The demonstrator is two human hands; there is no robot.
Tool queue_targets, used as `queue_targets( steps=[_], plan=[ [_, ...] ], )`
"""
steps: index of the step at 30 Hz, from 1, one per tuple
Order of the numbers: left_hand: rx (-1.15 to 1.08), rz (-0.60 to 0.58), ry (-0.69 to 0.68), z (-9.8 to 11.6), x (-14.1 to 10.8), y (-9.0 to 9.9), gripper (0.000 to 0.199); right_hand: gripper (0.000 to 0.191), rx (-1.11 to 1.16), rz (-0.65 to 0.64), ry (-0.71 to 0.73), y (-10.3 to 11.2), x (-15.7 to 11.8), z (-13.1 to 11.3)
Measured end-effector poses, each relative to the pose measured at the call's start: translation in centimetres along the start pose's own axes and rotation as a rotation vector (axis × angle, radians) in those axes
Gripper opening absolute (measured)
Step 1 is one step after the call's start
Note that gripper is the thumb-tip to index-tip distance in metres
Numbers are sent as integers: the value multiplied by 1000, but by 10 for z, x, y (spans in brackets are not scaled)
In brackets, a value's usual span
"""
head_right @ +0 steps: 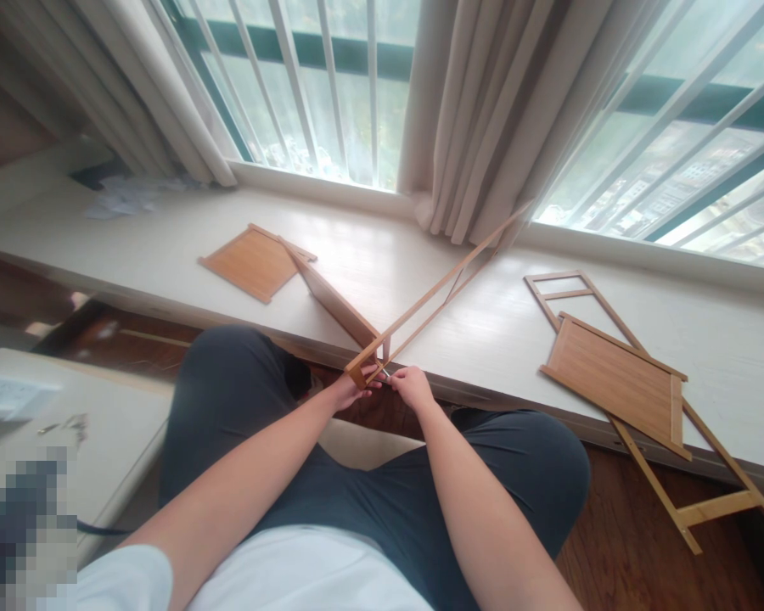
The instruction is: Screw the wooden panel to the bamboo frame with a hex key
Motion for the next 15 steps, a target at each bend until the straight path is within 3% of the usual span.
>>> queue_targets(
  steps=[15],
  plan=[
    [3, -1, 7, 0, 1, 0, 36, 22, -107, 21, 31, 3, -3, -8]
  ],
)
Point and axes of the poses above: each hand's wrist, its own x-axis towards the middle knuckle, its own y-axis out of the back of the hand, z = x × y, the point moved 9 cm from there along x, towards the middle knuckle, and after that the axes turned 11 degrees about -z, right-handed, at the moved point
